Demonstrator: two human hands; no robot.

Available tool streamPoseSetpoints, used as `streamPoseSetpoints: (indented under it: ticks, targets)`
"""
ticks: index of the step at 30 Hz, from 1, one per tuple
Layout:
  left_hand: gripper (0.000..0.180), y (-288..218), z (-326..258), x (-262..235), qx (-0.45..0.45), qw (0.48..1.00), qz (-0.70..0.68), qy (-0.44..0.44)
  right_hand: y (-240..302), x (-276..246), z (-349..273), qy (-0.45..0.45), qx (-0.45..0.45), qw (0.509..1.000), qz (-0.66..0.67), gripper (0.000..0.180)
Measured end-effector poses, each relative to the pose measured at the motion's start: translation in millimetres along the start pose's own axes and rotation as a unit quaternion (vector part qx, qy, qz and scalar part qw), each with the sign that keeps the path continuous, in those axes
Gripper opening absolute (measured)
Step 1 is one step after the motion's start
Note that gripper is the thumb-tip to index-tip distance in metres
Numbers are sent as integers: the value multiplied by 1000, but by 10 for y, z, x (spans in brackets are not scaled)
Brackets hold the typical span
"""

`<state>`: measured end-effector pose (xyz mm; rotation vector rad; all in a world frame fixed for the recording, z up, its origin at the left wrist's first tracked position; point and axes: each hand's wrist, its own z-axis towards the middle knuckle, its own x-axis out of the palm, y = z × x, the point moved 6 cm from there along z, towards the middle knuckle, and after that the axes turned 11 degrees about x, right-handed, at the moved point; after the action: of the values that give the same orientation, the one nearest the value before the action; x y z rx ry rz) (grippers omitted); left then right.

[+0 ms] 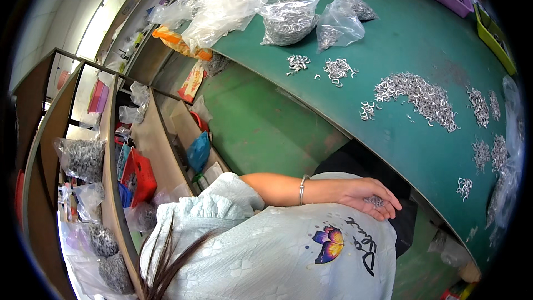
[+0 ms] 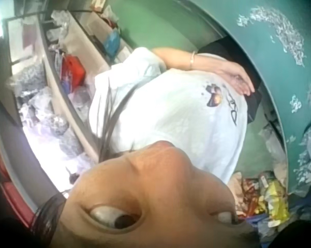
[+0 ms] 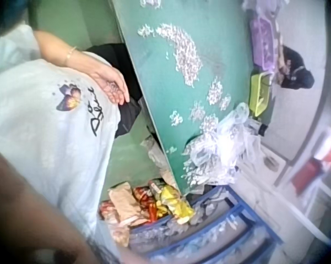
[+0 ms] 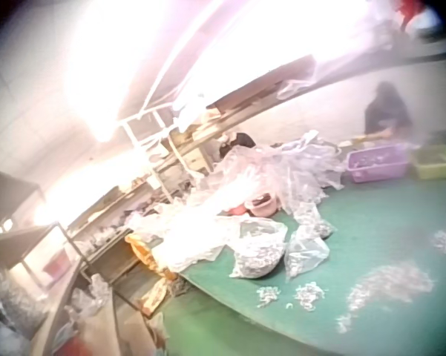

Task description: The person sorts small metal crescent-shaped hardware on a green workbench, picking items from a large pile, grouping them into smaller sets, and placing them into a plastic bag.

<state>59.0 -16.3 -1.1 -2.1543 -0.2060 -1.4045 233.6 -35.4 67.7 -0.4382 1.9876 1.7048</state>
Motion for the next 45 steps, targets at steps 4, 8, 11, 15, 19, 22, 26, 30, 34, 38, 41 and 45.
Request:
streamPoseSetpoints:
  ticks: [4, 8, 11, 15, 19, 22, 26, 30, 34, 38, 41, 45]
  targets:
    - [30, 2, -7, 16, 1, 1000, -1, 4, -25, 26, 8, 8, 5, 1000, 6, 26]
    - [29, 29, 7, 10, 1, 1000, -11, 9, -50, 31, -1, 15, 8, 1000, 9, 27]
    - [29, 37, 12, -6, -2, 1000, -6, 8, -69, 23, -14, 21, 11, 1000, 12, 27]
    - [28, 27, -22, 16, -1, 1000, 2, -14, -102, -27, -11, 23, 17, 999, 21, 28]
    - [28, 19, 11, 9, -1, 1000, 1, -7, -110, -200, -7, 8, 23, 999, 34, 28]
    - [30, 13, 38, -33, -10, 1000, 8, 4, -84, -436, 3, -9, 29, 998, 55, 29]
    - [33, 25, 73, -133, -19, 1000, -6, 9, 8, -902, 87, -35, 29, 994, 103, 29]
    - [32, -54, 103, -136, -30, 1000, 0, 5, 221, -1472, 142, -52, 1, 982, 184, 30]
    - [32, -154, 166, -168, -37, 999, 2, 4, 712, -1884, 241, -43, -53, 966, 249, 30]
    - [32, -161, 180, -277, -33, 999, 7, -30, 1026, -1787, 648, 17, -94, 946, 308, 31]
    - [31, -154, 235, -320, -46, 998, -6, -37, 1242, -1150, 1160, 54, -59, 968, 239, 31]
    - [30, -205, 237, -301, -55, 997, -6, -58, 1075, 173, 1738, 20, -116, 991, -70, 36]
